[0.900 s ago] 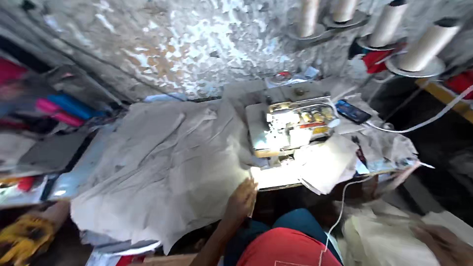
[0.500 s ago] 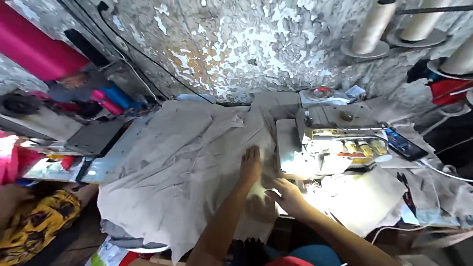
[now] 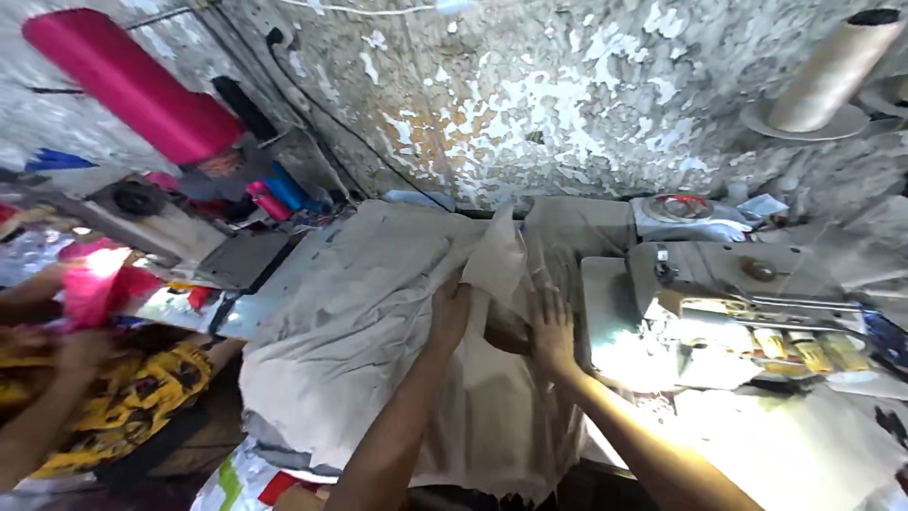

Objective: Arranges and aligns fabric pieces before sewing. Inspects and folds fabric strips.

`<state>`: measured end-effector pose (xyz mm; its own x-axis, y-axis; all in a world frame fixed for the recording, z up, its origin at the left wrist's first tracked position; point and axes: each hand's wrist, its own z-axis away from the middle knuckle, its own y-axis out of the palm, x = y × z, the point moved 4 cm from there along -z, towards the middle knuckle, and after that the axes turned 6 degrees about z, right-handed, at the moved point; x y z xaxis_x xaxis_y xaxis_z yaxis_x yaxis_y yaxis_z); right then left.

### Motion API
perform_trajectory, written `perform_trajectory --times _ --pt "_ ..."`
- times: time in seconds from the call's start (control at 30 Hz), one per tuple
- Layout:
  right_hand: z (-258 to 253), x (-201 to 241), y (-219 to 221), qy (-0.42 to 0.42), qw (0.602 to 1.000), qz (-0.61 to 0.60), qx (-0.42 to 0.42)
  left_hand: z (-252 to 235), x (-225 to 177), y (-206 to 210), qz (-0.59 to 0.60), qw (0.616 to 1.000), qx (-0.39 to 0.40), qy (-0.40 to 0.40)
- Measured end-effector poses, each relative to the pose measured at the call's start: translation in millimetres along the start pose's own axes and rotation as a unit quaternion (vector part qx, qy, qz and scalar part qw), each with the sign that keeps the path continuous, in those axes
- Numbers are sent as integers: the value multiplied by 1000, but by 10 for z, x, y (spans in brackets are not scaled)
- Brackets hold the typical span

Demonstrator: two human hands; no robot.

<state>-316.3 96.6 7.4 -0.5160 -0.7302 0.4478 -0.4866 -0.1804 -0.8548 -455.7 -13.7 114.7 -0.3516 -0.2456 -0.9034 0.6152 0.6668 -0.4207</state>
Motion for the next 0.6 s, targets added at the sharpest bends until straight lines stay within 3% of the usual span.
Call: perform_trajectory --times 0.1,0.2,0.27,0.4,0.5,0.6 --pt "-84 160 -142 26 993 57 100 136 -185 -149 20 1000 7 8" --pt "-218 275 -526 114 976 6 183 89 -418 -236 84 995 -18 53" --pt "-263 294 -879 129 977 -111 129 33 -602 -334 132 985 -50 96" --pt "-151 367 -1727 -2 975 -222 -28 65 -1144 -582 146 966 -84 197" --pt "44 445 -2430 -95 972 -203 -67 244 -1615 -793 -8 962 19 273" --pt "200 433 -2942 -141 965 -221 21 450 -1928 -905 -131 949 221 183"
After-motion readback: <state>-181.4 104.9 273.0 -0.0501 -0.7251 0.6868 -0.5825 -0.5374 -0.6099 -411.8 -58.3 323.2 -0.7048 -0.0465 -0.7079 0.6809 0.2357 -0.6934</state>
